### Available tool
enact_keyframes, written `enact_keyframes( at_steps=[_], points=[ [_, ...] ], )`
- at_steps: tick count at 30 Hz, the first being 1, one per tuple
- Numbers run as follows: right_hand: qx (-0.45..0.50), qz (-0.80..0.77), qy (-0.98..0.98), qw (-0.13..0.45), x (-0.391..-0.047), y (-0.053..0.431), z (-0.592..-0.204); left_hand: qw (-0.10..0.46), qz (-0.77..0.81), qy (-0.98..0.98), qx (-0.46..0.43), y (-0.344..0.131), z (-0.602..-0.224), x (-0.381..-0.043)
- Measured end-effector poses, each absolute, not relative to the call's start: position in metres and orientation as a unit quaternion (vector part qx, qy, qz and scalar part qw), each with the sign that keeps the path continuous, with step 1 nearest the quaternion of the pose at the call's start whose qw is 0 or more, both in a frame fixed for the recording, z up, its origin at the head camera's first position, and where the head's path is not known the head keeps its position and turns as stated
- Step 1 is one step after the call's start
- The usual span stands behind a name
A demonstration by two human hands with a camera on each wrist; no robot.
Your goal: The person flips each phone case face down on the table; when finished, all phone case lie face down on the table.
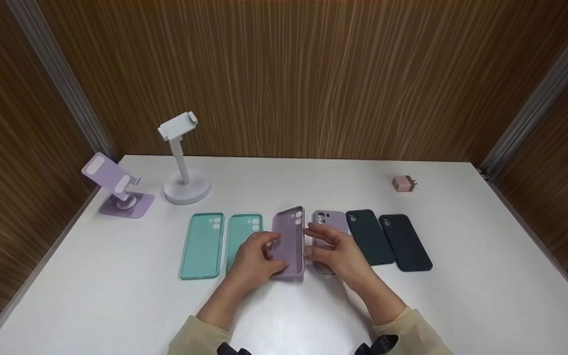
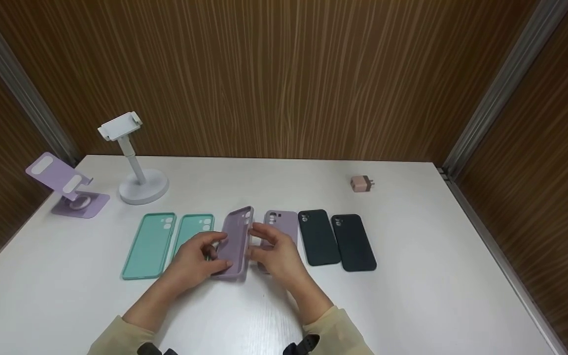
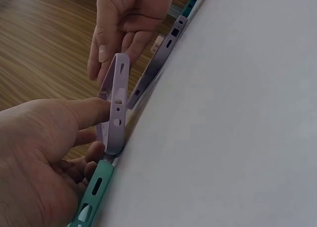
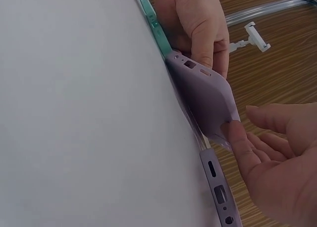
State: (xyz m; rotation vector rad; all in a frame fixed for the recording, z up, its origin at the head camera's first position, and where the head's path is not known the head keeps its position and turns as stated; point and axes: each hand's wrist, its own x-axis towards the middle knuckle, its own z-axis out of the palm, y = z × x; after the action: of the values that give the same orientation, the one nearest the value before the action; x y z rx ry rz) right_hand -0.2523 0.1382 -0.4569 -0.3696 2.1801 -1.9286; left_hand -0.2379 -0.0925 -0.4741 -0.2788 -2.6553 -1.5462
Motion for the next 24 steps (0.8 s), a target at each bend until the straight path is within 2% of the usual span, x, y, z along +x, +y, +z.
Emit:
enact_keyframes(
  at_steps=[9,24],
  points=[
    [-0.107,-0.664,0.732,0.111,-0.2529,0.1369,-0.4581,0.051,-0.496,-0.861,-0.103,-0.0891,-0.4741,-0.2386],
    [-0.114,-0.657,0.736,0.116,-0.253,0.1393,-0.4597,0.028,-0.49,-0.863,-0.118,-0.0888,-0.4673,-0.2349]
  ],
)
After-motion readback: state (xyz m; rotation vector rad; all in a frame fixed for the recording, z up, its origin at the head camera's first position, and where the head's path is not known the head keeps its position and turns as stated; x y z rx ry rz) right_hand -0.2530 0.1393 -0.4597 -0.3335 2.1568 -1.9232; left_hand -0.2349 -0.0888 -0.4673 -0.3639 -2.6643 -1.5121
